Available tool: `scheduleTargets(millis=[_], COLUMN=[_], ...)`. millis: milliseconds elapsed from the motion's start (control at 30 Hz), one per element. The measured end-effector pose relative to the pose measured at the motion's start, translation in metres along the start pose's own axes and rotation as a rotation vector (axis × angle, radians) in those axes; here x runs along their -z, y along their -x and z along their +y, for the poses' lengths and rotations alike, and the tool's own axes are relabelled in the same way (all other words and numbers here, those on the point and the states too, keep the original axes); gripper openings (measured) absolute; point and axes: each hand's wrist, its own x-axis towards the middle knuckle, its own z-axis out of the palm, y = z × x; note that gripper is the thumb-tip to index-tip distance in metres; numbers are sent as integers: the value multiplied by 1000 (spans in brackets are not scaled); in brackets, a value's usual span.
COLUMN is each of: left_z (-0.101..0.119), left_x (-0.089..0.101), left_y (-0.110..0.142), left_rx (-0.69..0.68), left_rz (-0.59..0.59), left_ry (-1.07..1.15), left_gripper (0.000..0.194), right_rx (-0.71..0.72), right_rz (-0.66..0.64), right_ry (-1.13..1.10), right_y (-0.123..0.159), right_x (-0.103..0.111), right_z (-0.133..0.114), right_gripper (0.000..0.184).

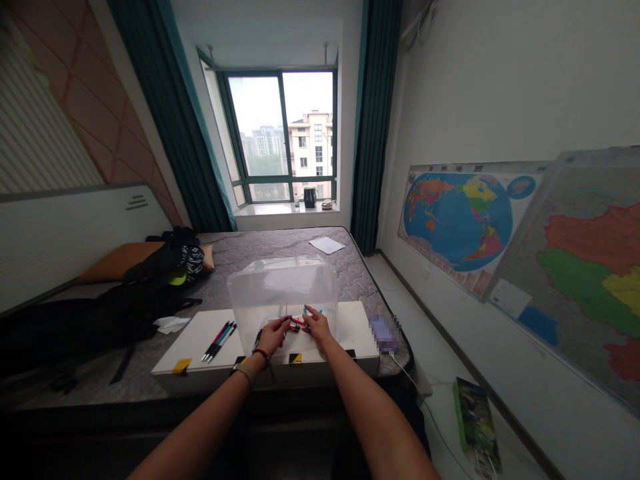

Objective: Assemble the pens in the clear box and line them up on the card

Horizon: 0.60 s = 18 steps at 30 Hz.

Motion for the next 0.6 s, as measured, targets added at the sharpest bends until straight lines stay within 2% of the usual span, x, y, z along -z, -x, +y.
scheduleTargets(millis=[67, 167, 267, 333, 467, 600], left_z=[15, 40, 58, 65, 68, 67], left_x=[6, 22, 39, 45, 46, 41], left_y=[0, 3, 8, 11, 11, 7], left_rx=[-108, -251, -275, -288, -313, -291], left_rz=[14, -73, -111, -108, -127, -164], left_ry=[-156, -532, -887, -1040, -1184, -1206], left_gripper=[48, 39, 37, 37, 36, 35], right_rx=[-3, 31, 198, 321, 447, 519], right_rz=[14, 28, 15, 30, 85, 40], right_ry=[26, 135, 330, 443, 562, 651], right_y=[-3, -13, -22, -23, -16, -7], right_x=[-2, -2, 6, 13, 23, 23], right_z=[-5, -11, -10, -6, 5, 7], right_gripper=[63, 52, 38, 34, 31, 27])
